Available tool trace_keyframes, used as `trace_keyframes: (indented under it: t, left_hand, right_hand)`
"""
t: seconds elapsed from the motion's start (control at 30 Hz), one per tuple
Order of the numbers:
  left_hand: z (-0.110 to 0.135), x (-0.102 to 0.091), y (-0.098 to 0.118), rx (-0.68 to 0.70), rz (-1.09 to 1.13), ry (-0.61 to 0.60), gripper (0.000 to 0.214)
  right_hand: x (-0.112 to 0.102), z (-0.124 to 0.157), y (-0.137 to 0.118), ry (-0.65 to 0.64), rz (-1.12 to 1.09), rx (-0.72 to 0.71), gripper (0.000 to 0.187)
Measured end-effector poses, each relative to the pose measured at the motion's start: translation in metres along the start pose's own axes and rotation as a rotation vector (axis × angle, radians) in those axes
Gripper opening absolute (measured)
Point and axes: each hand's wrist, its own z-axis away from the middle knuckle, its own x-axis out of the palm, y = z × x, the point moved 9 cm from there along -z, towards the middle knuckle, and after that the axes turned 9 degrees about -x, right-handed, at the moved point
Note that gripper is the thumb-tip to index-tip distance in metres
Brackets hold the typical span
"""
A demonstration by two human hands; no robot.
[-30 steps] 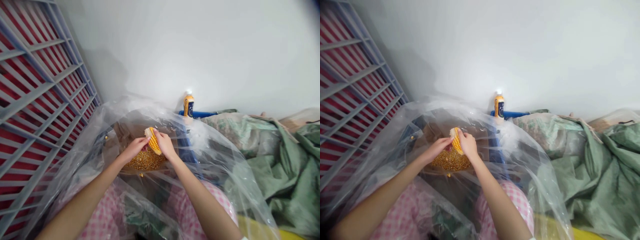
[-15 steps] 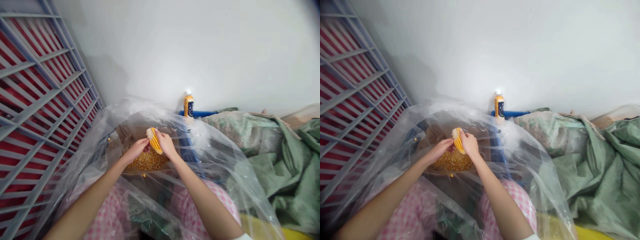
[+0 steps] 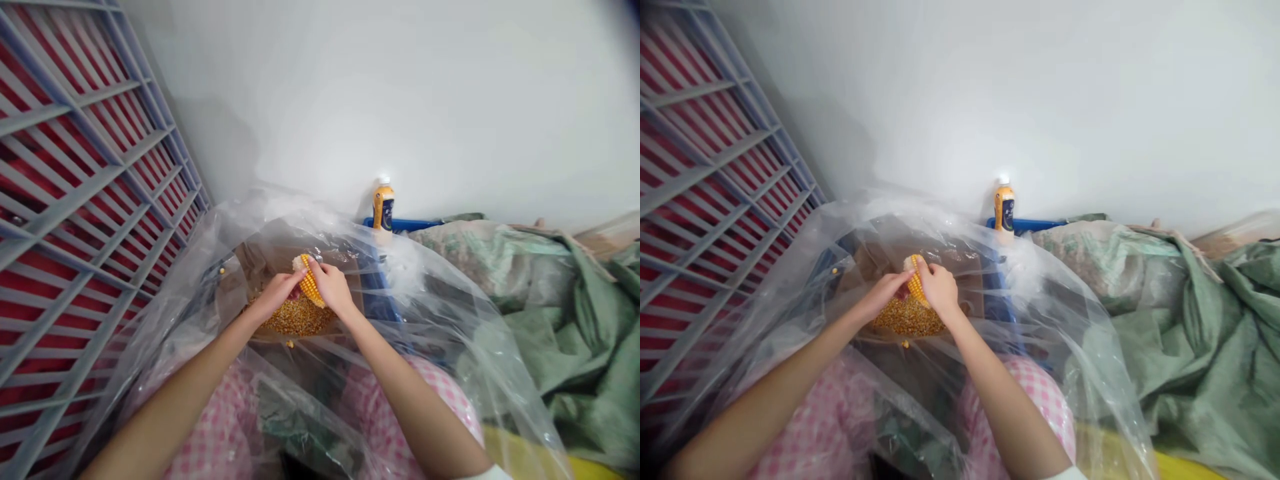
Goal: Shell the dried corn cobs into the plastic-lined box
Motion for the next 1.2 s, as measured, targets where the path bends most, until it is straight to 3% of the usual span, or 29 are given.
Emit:
trace_keyframes:
  t: [0.23, 0.43, 0.8, 1.0, 1.2]
  left_hand:
    - [-0.003, -0.001, 0.001, 0.023, 0.144, 0.042, 0.037]
    - [0.003, 0.002, 0.005, 0.010, -0.046, 0.036, 0.050]
    - [0.000, 0.004, 0.005, 0.081, -0.084, 0.010, 0.050]
    - [0.001, -0.005, 0.008, 0.164, -0.271, 0.181, 0.047]
    - [0.003, -0.002, 0.010, 0.128, -0.284, 0.130, 0.054]
  right_hand:
    - [-0.001, 0.000, 0.002, 0.002, -0.114, 0.052, 0.060]
    - [0.002, 0.002, 0.000, -0.042, -0.038, 0.036, 0.060]
    - [-0.002, 0.002, 0.000, -0.026, 0.059, 0.030, 0.059]
    - [0.002, 0.002, 0.005, -0.013, -0.042, 0.060, 0.056]
    - [0.005, 0.001, 0.004, -0.032, -0.050, 0.038, 0.056]
